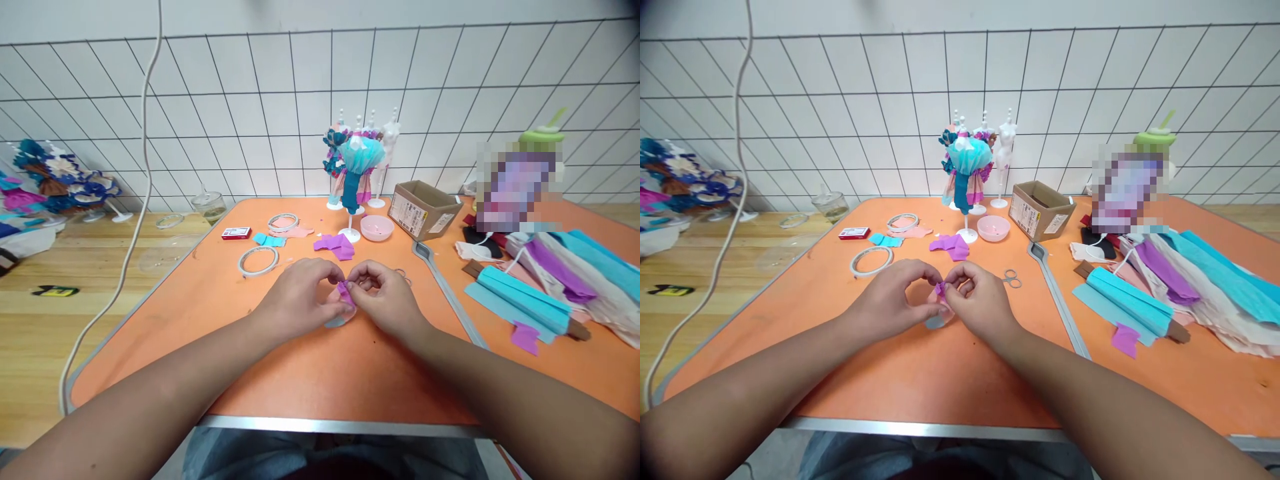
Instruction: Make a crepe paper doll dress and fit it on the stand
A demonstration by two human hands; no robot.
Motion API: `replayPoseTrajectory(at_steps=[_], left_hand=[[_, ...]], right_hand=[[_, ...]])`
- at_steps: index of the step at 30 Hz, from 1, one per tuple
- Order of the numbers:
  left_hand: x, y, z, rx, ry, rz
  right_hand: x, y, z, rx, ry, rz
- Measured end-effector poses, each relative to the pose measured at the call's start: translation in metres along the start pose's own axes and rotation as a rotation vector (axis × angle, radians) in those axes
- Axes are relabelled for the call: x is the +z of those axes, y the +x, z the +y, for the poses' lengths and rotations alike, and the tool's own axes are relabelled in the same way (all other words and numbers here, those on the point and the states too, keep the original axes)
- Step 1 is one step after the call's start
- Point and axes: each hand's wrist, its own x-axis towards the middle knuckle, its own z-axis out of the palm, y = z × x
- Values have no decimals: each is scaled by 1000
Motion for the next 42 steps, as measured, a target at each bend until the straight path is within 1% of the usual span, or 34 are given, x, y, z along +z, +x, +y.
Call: replayPoseTrajectory(at_steps=[1, 3, 7, 10, 12, 15, 16, 18, 21, 23, 28, 33, 35, 39, 40, 42], left_hand=[[1, 0, 0, 5, 1, 7], [1, 1, 1, -37, -66, -7], [0, 4, 0, -171, -261, -120], [0, 4, -2, -185, -373, -183], [0, 5, -3, -190, -447, -201], [-3, 5, -5, -236, -531, -196], [-4, 5, -5, -246, -530, -189], [-5, 5, -4, -249, -461, -167], [-5, 3, 1, -216, -309, -147], [-3, 2, 3, -201, -280, -152], [-2, 3, 3, -174, -368, -174], [-5, 5, -1, -225, -419, -221], [-7, 6, -5, -235, -456, -258], [-11, 7, -12, -217, -484, -380], [-11, 7, -12, -226, -464, -379], [-11, 7, -11, -255, -417, -329]], right_hand=[[0, 0, 0, -2, 2, -4], [1, 0, 0, -6, 1, -10], [0, 0, 0, 1, -8, -25], [0, -1, -2, 0, -16, -19], [0, -2, -3, -3, -34, -2], [-1, -2, -2, -11, -59, 8], [-1, -2, -2, -13, -65, 8], [0, -3, -2, -19, -73, 5], [0, -4, -3, -32, -77, 3], [0, -5, -4, -41, -86, 4], [-2, -5, -7, -77, -141, 19], [-1, -6, -5, -107, -130, -26], [0, -6, -5, -101, -114, -33], [0, -5, -4, -80, -92, -79], [0, -5, -4, -78, -94, -88], [0, -5, -4, -80, -108, -92]])
